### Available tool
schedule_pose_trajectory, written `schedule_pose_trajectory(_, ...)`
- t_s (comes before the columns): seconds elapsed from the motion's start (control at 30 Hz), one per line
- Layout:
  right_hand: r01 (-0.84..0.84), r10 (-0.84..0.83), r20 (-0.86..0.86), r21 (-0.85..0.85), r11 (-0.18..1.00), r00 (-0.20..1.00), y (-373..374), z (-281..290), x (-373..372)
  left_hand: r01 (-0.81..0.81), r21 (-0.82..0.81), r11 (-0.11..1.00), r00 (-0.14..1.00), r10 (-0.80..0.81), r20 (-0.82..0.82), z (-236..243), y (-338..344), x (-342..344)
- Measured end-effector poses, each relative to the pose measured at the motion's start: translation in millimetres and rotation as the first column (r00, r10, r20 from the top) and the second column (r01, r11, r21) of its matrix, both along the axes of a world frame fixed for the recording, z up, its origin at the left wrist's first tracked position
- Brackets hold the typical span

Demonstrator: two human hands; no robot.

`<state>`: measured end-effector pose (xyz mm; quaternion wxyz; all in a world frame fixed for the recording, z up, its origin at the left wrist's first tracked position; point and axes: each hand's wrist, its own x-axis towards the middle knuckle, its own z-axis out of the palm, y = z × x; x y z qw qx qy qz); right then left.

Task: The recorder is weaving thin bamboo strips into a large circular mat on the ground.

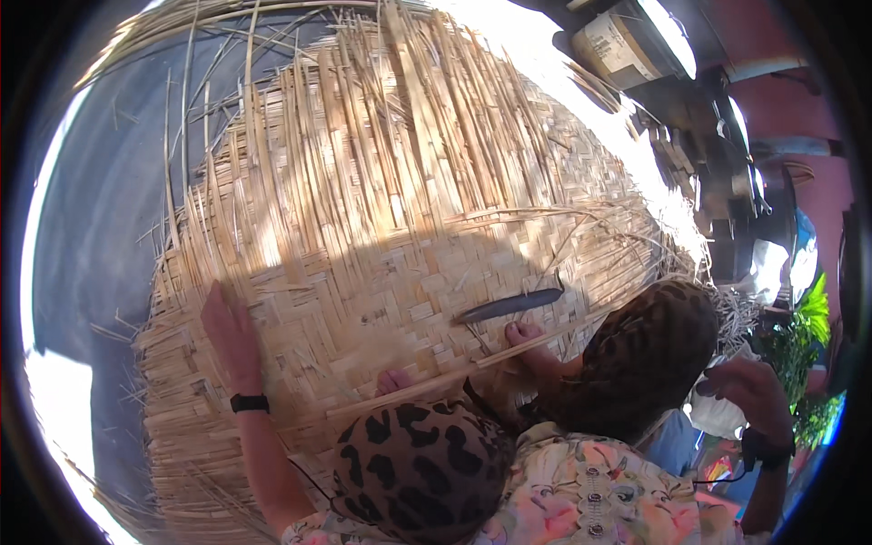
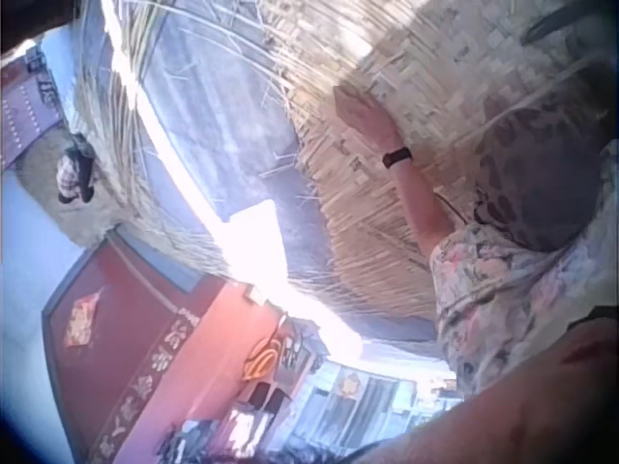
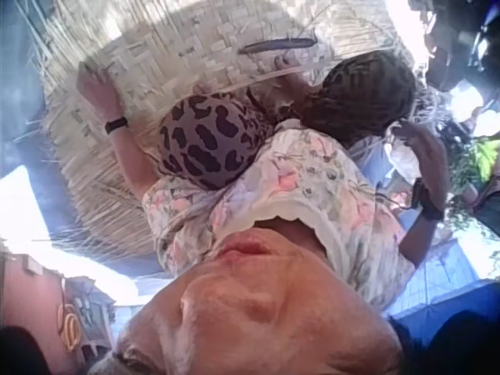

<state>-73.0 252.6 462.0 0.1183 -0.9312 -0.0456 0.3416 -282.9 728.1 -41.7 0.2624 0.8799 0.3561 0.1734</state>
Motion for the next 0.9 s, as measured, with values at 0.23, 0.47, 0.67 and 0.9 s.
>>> schedule_pose_trajectory(0.23,0.104,-0.077,-0.088,0.359,0.928,0.993,-86,-231,119,0.467,-0.039,0.883,0.664,-0.380,-0.644,62,3,-32)
schedule_pose_trajectory(0.47,0.851,-0.199,-0.832,0.478,0.216,0.518,-9,-468,183,0.065,-0.350,0.935,0.330,-0.351,-0.877,317,-4,-2)
schedule_pose_trajectory(0.67,0.807,-0.029,-0.816,0.576,-0.130,0.578,-22,-474,210,0.248,-0.201,0.948,0.577,-0.312,-0.755,354,-85,181)
schedule_pose_trajectory(0.9,0.571,-0.263,-0.939,0.343,-0.746,0.221,-56,-360,283,0.497,0.028,0.868,0.778,-0.431,-0.457,94,-307,335)
